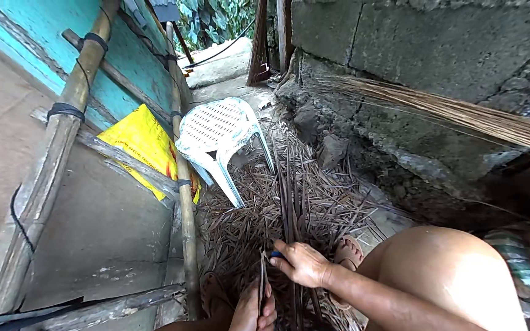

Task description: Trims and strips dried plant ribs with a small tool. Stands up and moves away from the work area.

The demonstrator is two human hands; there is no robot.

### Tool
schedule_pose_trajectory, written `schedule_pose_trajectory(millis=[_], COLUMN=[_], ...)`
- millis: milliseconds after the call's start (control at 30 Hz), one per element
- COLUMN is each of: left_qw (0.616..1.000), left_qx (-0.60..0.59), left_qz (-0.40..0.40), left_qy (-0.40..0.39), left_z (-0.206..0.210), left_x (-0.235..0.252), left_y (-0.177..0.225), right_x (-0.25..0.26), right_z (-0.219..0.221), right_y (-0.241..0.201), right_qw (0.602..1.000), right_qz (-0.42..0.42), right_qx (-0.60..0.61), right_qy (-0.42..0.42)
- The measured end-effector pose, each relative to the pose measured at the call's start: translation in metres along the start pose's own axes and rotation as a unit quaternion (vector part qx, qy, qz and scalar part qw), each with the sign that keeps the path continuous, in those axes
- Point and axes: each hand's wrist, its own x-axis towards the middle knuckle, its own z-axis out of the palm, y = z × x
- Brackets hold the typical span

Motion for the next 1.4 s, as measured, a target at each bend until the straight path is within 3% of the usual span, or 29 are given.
schedule_pose_trajectory(millis=[167, 600, 800, 967, 1233, 1400], left_qw=[1.000, 1.000, 0.994, 0.993, 0.992, 0.987], left_qx=[-0.002, 0.018, 0.079, 0.102, 0.108, 0.153], left_qz=[0.011, 0.013, 0.040, 0.048, 0.050, 0.037], left_qy=[-0.009, 0.012, 0.055, 0.044, 0.038, 0.011], left_z=[-0.002, 0.001, 0.008, 0.012, 0.017, 0.018], left_x=[-0.003, -0.002, -0.004, -0.003, -0.003, -0.007], left_y=[-0.001, 0.001, -0.004, -0.007, -0.007, -0.019], right_x=[0.011, 0.022, 0.008, 0.011, 0.016, 0.032], right_z=[-0.020, -0.019, -0.007, -0.004, 0.000, -0.014], right_y=[0.013, 0.009, 0.003, 0.010, 0.004, 0.030], right_qw=[0.996, 0.996, 0.998, 0.992, 0.985, 0.925], right_qz=[0.074, 0.066, 0.036, 0.049, 0.077, 0.084], right_qx=[0.001, -0.034, 0.045, 0.072, 0.104, 0.271], right_qy=[0.058, 0.046, 0.038, 0.094, 0.113, 0.254])
